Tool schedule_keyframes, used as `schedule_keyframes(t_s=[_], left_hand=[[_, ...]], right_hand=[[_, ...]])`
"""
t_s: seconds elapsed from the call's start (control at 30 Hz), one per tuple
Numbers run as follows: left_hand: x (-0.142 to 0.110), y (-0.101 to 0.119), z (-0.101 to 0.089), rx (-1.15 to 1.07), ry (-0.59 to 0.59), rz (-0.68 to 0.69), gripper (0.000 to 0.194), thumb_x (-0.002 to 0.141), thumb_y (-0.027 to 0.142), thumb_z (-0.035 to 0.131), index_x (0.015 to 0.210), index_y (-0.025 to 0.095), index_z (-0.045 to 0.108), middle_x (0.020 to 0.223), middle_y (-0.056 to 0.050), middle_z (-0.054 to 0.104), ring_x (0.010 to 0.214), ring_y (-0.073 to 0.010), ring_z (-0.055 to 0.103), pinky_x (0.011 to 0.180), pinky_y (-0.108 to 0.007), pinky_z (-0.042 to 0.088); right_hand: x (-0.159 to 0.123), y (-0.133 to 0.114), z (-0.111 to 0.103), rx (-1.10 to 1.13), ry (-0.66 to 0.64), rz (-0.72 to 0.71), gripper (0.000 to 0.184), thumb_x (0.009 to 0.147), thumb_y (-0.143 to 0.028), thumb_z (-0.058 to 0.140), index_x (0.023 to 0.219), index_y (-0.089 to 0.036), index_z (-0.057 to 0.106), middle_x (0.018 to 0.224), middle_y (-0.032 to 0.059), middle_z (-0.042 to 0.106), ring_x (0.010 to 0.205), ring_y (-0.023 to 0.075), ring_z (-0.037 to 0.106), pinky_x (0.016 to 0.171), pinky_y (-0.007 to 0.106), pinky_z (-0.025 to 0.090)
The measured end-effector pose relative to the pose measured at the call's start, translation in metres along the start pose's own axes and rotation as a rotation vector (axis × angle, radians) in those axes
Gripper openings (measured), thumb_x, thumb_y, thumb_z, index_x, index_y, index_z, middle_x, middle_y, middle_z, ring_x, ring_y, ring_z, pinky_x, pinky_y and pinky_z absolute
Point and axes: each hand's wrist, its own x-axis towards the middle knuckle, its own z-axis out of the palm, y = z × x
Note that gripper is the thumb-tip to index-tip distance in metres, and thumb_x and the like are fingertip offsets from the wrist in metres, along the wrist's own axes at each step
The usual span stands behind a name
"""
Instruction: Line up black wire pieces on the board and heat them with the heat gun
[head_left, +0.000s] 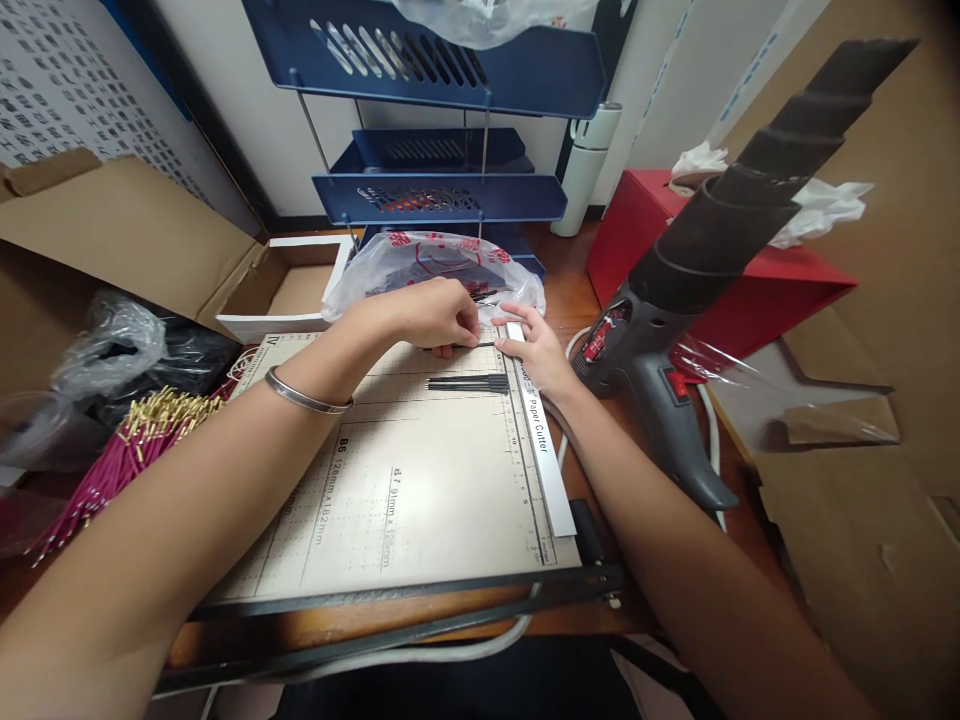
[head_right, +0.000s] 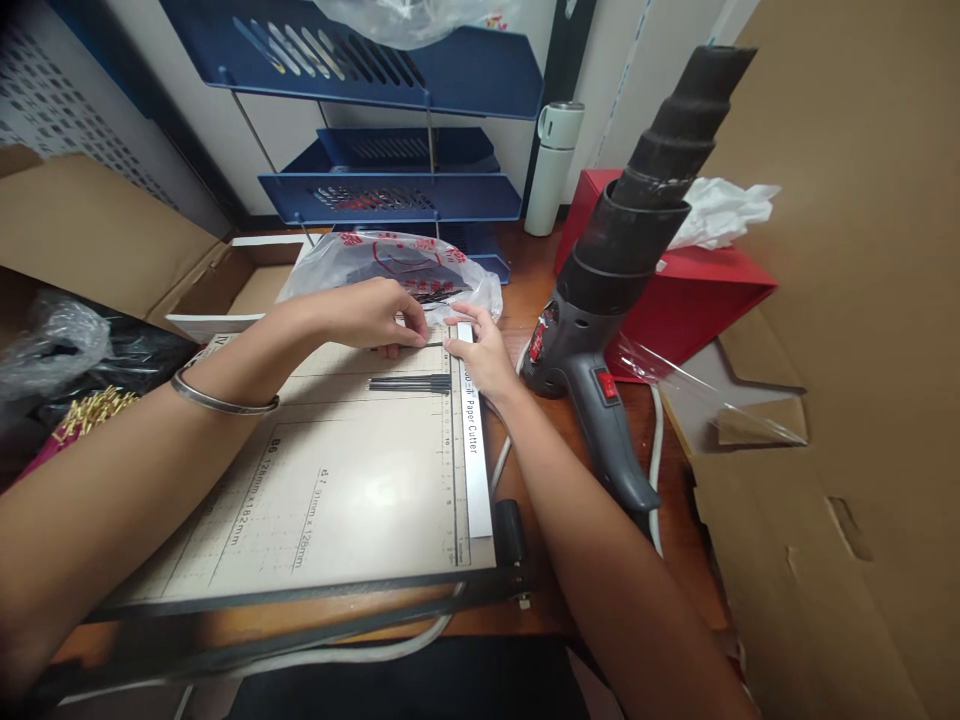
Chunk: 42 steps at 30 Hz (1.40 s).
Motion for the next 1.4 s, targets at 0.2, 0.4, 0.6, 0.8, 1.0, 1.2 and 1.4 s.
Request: schedule_keyframes(t_s=[0.2,0.4,0.6,0.8,1.0,1.2,1.4], left_hand=[[-0.001,-0.002,-0.003,-0.027,-0.022,-0.008,0.017,0.085,0.027,0.066,0.092,0.018,0.078,0.070,-0.001,0.077,0.065,-0.0153,0.073,0.067,-0.023,0.050],[0.000,-0.006,-0.003,-0.067,-0.024,0.012,0.016,0.084,0.028,0.066,0.090,0.019,0.077,0.070,0.000,0.077,0.064,-0.0141,0.071,0.064,-0.022,0.049],[0.000,-0.005,-0.004,-0.056,-0.022,0.000,0.017,0.086,0.028,0.065,0.091,0.018,0.078,0.073,-0.002,0.077,0.066,-0.0145,0.072,0.064,-0.022,0.048],[0.000,-0.006,-0.004,-0.038,-0.003,0.012,0.018,0.085,0.029,0.067,0.092,0.019,0.080,0.069,0.000,0.075,0.065,-0.0146,0.070,0.066,-0.023,0.047],[0.002,-0.009,-0.004,-0.005,0.001,-0.005,0.021,0.086,0.032,0.068,0.094,0.020,0.083,0.071,-0.002,0.075,0.066,-0.0161,0.067,0.069,-0.026,0.045],[0.004,-0.010,-0.004,0.127,0.045,0.054,0.024,0.087,0.035,0.067,0.094,0.020,0.084,0.082,-0.002,0.079,0.072,-0.0154,0.065,0.068,-0.025,0.040],[0.002,-0.007,-0.004,0.144,0.055,0.062,0.026,0.088,0.036,0.067,0.097,0.019,0.085,0.092,-0.004,0.081,0.079,-0.0169,0.067,0.072,-0.025,0.041]], right_hand=[[-0.002,-0.001,0.002,0.009,0.003,0.016,0.063,0.058,-0.032,0.077,0.118,-0.030,0.057,0.119,0.0034,0.066,0.094,0.0208,0.060,0.088,0.040,0.052],[0.000,0.000,0.000,-0.004,-0.001,0.014,0.061,0.061,-0.030,0.077,0.119,-0.031,0.059,0.120,0.0033,0.066,0.099,0.0222,0.062,0.089,0.041,0.054],[0.000,0.000,0.001,0.017,0.023,0.019,0.058,0.062,-0.024,0.077,0.116,-0.030,0.060,0.117,0.0026,0.069,0.100,0.0221,0.065,0.096,0.043,0.056],[0.000,-0.001,-0.001,-0.019,-0.002,0.009,0.057,0.065,-0.026,0.076,0.119,-0.030,0.061,0.119,0.0028,0.069,0.105,0.0232,0.065,0.096,0.042,0.056],[0.000,0.000,-0.001,-0.019,-0.019,-0.001,0.057,0.064,-0.027,0.077,0.119,-0.030,0.060,0.119,0.0034,0.068,0.109,0.0246,0.064,0.093,0.042,0.057],[-0.002,-0.002,0.000,-0.032,-0.009,-0.044,0.055,0.065,-0.025,0.077,0.117,-0.030,0.060,0.118,0.0041,0.069,0.119,0.0263,0.063,0.099,0.043,0.056],[-0.003,-0.003,0.000,-0.044,-0.015,-0.060,0.054,0.065,-0.024,0.076,0.117,-0.030,0.061,0.121,0.0035,0.069,0.118,0.0259,0.064,0.102,0.044,0.055]])
